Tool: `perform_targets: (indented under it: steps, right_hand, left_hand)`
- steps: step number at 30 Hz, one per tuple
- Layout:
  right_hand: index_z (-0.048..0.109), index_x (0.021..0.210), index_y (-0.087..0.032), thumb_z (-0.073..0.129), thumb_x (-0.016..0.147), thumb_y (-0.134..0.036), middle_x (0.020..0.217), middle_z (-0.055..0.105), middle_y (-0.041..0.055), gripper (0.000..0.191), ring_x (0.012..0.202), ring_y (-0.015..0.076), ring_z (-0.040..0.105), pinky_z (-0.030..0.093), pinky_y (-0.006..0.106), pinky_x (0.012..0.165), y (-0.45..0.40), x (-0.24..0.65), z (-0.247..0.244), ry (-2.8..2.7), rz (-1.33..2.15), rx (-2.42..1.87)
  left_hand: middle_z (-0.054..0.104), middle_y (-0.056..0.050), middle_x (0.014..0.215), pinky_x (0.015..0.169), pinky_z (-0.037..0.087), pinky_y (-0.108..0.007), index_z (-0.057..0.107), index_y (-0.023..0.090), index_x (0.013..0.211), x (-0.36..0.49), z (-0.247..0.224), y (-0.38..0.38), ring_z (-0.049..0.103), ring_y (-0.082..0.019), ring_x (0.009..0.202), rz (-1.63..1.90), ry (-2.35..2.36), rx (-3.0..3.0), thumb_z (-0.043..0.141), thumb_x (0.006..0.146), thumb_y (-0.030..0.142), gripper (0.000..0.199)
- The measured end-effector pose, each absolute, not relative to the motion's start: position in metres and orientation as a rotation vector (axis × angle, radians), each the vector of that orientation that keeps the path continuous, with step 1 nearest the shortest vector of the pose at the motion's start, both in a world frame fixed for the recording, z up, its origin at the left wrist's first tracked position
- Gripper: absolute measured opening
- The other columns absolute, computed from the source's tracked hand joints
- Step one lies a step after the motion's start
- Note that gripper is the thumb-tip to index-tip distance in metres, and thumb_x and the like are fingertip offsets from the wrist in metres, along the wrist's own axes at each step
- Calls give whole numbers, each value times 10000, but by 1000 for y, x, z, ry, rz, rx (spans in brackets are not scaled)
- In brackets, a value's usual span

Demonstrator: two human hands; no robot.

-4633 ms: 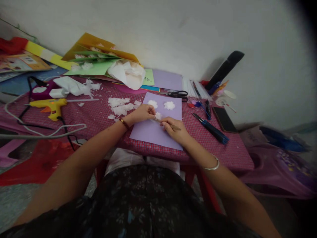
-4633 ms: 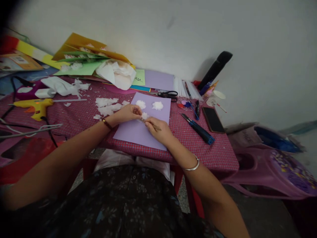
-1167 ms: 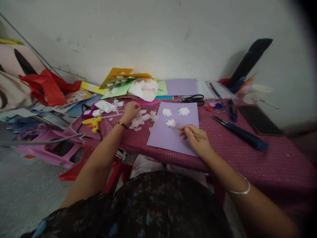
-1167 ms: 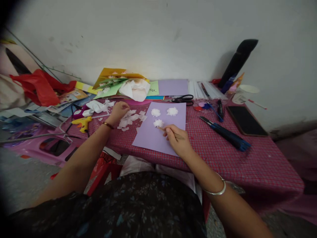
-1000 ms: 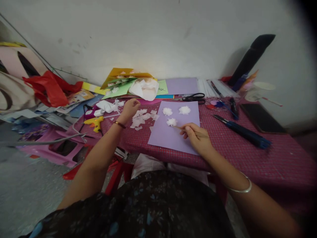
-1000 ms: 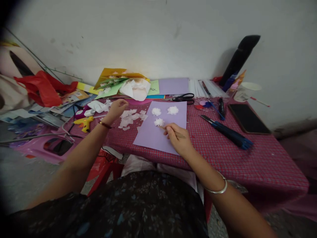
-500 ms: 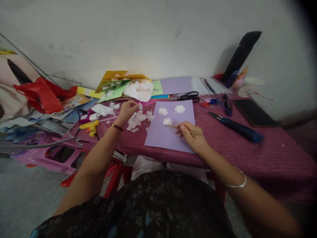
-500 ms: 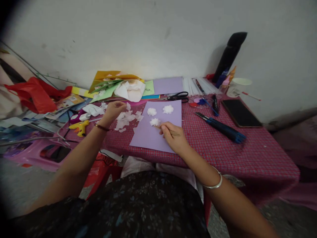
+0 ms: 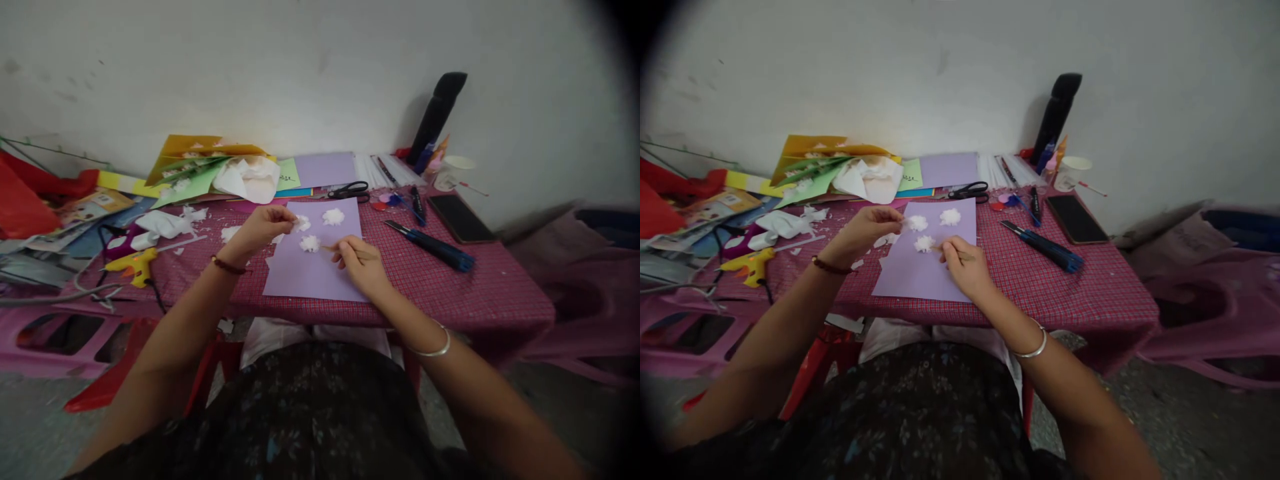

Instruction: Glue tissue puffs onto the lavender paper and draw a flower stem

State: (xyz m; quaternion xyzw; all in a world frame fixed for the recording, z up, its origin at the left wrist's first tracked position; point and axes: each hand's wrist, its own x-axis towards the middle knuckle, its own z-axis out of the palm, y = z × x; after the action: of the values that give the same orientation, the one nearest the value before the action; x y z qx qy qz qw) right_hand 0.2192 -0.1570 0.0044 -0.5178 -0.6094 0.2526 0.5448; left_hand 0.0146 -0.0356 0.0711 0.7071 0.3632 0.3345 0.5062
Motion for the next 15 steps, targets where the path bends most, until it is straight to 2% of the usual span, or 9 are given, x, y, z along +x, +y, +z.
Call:
perform_targets:
  steps: [7,12,15]
  right_hand:
    - [625,849,-207,432,955,-323,714,674,-6,249,624,125,616,453,249,640,-157,218,3,-1613,555,-1272]
    - [621,849,-209,422,962,-323,731,680,-2,255,640,132,620,447,250,656,-157,218,4,-1640,509,-1315]
    - [620,849,-210,420,963,-326,740,681,-1,258,640,131,618,447,246,658,-157,218,4,-1644,512,-1307]
  left_hand:
    - [637,1,741,626,461,-219,646,124,771,35,36,-33,572,-74,644,785,798,1467,690,657,147,124]
    - [607,17,641,561,440,-201,621,133,759,28,25,-32,569,-73,574,764,747,1364,718,647,162,151]
    - [602,28,648,552,438,-194,642,131,802,24,24,-30,545,-54,546,779,719,1338,754,644,169,197]
